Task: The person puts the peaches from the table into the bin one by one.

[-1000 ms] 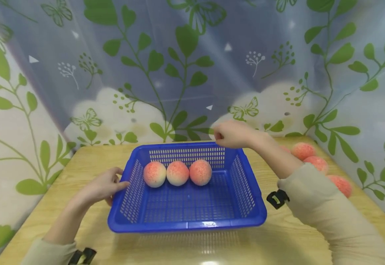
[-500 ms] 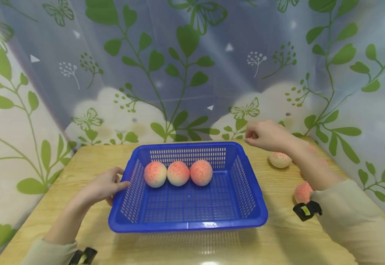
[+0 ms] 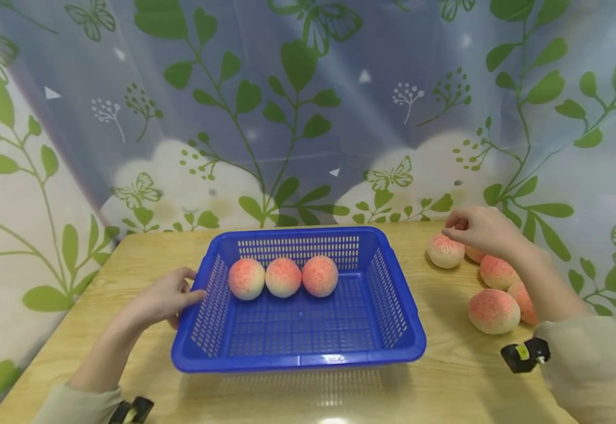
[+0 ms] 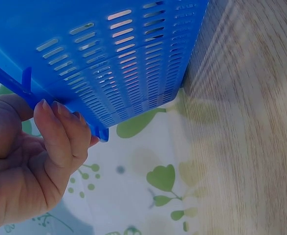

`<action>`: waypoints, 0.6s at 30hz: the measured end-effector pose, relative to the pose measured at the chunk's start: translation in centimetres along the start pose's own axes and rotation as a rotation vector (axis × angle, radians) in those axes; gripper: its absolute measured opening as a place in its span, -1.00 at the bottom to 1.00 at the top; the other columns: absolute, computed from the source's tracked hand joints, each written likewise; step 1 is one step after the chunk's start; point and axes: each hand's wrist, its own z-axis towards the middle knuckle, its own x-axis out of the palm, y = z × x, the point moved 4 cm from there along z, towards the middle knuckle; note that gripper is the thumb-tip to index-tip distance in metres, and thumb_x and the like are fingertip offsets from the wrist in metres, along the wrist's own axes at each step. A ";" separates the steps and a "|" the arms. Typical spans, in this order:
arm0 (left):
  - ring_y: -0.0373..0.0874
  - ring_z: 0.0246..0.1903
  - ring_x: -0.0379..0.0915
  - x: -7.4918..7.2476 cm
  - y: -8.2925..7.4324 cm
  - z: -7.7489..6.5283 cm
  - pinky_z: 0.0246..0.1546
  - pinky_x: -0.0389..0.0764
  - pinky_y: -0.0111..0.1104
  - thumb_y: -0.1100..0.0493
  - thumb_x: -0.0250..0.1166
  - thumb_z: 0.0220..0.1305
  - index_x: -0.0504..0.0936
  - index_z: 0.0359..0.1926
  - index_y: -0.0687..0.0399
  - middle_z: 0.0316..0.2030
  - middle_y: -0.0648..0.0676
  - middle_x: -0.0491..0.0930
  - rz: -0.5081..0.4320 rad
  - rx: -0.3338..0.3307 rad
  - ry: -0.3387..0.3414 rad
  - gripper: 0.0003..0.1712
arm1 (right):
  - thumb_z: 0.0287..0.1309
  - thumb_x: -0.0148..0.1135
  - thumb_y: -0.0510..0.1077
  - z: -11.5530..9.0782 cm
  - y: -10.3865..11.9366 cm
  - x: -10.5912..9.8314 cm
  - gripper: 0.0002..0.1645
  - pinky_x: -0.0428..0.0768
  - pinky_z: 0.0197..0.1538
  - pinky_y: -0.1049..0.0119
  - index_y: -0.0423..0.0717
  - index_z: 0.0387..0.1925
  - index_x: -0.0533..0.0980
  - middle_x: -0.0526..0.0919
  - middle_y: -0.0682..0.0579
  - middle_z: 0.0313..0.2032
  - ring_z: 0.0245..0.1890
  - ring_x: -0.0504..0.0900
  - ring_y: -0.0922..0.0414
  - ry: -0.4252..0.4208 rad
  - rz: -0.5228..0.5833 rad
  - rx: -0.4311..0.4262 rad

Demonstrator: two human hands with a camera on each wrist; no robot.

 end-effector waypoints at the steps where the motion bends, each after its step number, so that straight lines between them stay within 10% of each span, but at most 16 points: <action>1: -0.11 -0.80 0.44 0.0 0.0 0.0 -0.71 0.59 -0.22 0.22 0.15 0.27 0.25 0.08 0.48 -0.60 0.18 0.46 0.000 0.000 -0.001 -0.51 | 0.18 0.18 -0.07 -0.2 -0.6 0.0 -0.71 0.51 -0.37 0.20 -0.24 -0.23 0.56 0.59 0.03 -0.40 -0.37 0.53 0.08 -0.003 -0.002 0.010; 18: -0.09 -0.78 0.47 -0.1 -0.3 -0.2 -0.71 0.59 -0.26 0.21 0.14 0.28 0.22 0.11 0.50 -0.58 0.19 0.46 0.004 -0.012 0.021 -0.48 | 0.24 0.08 0.03 -2.3 -6.2 0.8 -0.52 0.51 -0.27 -0.09 -0.36 -0.12 0.49 0.60 -0.23 -0.27 -0.24 0.54 -0.20 0.005 0.004 0.142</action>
